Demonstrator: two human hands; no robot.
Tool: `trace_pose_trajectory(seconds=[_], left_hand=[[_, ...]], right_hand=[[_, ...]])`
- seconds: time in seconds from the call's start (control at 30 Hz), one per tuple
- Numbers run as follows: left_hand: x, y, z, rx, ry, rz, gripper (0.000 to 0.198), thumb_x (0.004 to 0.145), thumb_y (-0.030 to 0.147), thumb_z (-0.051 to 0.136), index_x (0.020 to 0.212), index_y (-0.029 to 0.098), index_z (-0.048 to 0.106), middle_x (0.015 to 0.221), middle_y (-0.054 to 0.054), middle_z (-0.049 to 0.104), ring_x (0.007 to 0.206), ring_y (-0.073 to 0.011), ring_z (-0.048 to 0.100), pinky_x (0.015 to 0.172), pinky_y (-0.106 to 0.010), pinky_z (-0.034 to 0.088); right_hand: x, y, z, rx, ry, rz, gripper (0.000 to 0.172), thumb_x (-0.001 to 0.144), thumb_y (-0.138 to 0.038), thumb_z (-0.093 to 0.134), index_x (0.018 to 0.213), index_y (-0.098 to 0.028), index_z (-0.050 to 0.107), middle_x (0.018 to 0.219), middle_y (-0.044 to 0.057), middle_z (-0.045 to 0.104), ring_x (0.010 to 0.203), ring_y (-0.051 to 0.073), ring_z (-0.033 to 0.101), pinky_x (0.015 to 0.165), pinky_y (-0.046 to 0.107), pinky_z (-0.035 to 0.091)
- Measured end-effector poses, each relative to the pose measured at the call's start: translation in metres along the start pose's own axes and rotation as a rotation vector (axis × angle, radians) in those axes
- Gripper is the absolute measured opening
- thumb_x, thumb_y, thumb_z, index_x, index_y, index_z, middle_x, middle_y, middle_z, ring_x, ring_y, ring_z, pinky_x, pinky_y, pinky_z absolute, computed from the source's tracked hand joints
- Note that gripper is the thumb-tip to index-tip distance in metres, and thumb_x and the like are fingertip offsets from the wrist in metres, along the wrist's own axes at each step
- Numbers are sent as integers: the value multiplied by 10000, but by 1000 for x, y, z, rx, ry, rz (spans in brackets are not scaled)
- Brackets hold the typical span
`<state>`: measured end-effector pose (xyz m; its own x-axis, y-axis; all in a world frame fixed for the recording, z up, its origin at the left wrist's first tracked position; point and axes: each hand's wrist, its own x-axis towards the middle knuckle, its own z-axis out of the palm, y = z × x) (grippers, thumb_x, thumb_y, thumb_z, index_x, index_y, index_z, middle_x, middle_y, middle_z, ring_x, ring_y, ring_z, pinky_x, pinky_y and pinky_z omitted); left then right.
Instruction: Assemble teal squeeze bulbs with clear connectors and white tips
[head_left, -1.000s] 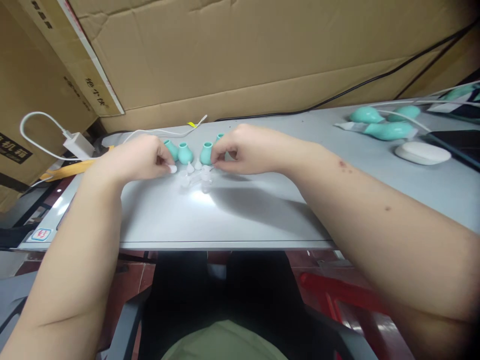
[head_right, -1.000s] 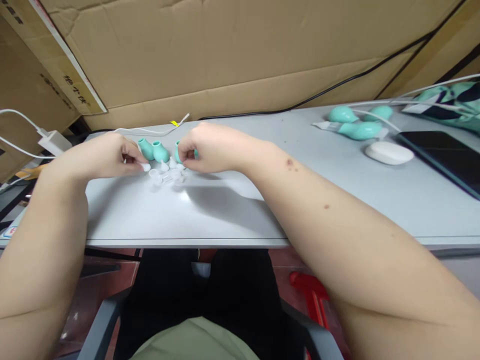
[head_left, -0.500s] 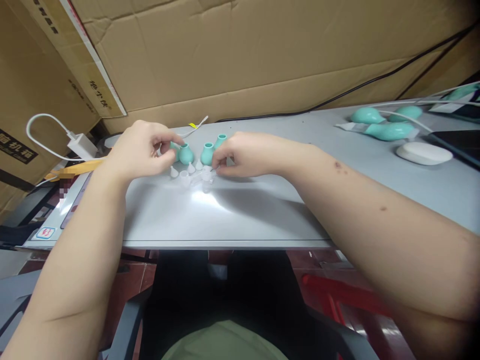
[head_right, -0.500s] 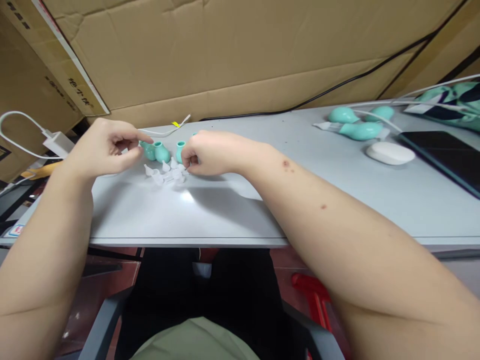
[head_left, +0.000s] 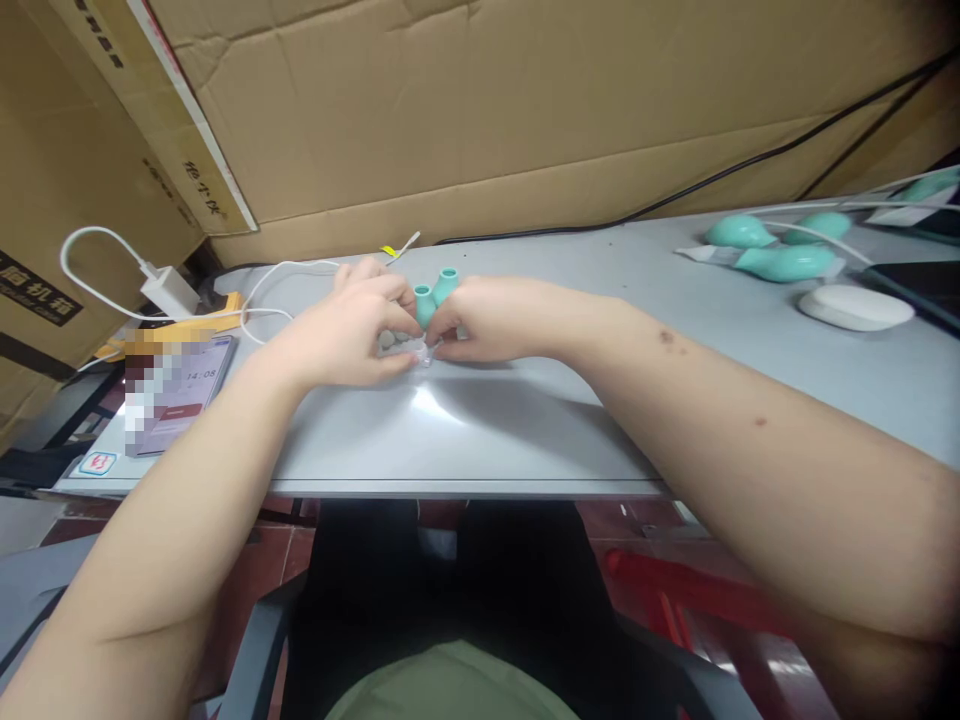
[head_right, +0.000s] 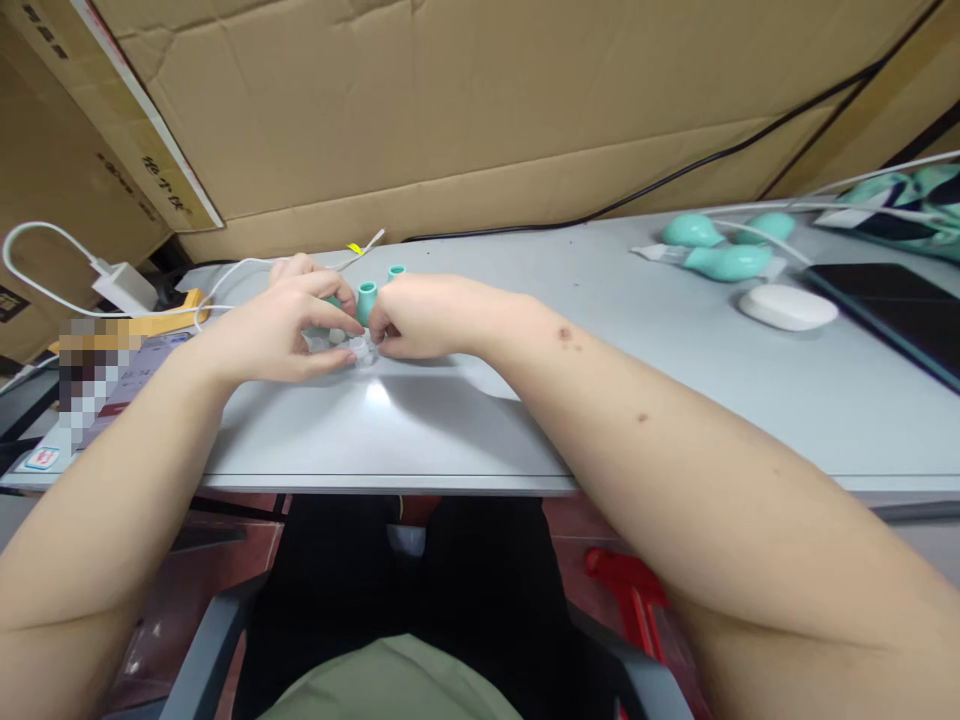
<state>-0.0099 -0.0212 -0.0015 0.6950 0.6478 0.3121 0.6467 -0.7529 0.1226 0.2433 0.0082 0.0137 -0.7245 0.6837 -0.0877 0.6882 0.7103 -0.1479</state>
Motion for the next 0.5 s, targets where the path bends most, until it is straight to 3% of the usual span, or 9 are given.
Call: trace_pose_trajectory(seconds=[0.2,0.3,0.43,0.5], left_hand=[[4,1,7,-45,-24,12,196,1033,372,849,1102,281,1009,1223,-123,835,1284,-400,654,1187,-681,489],[4,1,11,-78,-15,16,171,1014,369,847,1027,270,986,1194,-118,841,1261,-388,663,1189,-662,499],[5,-3,9,-159,114,15,124,937,344,833,922,253,915,1082,-73,859,1136,-319,707,1216,-616,531],[5,-9,5,-226,217,1,96,874,335,827,877,251,873,1025,-49,868,1060,-282,733,1175,-556,578]], right_hand=[[2,-3,1,5,6,10,257,1090,-121,751,894,-230,875,712,-17,713,642,172,514,674,365,371],[2,-3,3,22,9,-8,273,1087,-99,736,875,-228,850,712,-21,695,655,171,513,689,362,378],[2,-2,4,24,11,5,306,1091,-97,734,823,-226,808,697,-22,684,640,164,489,676,365,360],[2,-3,3,19,7,19,266,1089,-95,738,892,-226,860,742,-17,730,653,165,511,671,362,373]])
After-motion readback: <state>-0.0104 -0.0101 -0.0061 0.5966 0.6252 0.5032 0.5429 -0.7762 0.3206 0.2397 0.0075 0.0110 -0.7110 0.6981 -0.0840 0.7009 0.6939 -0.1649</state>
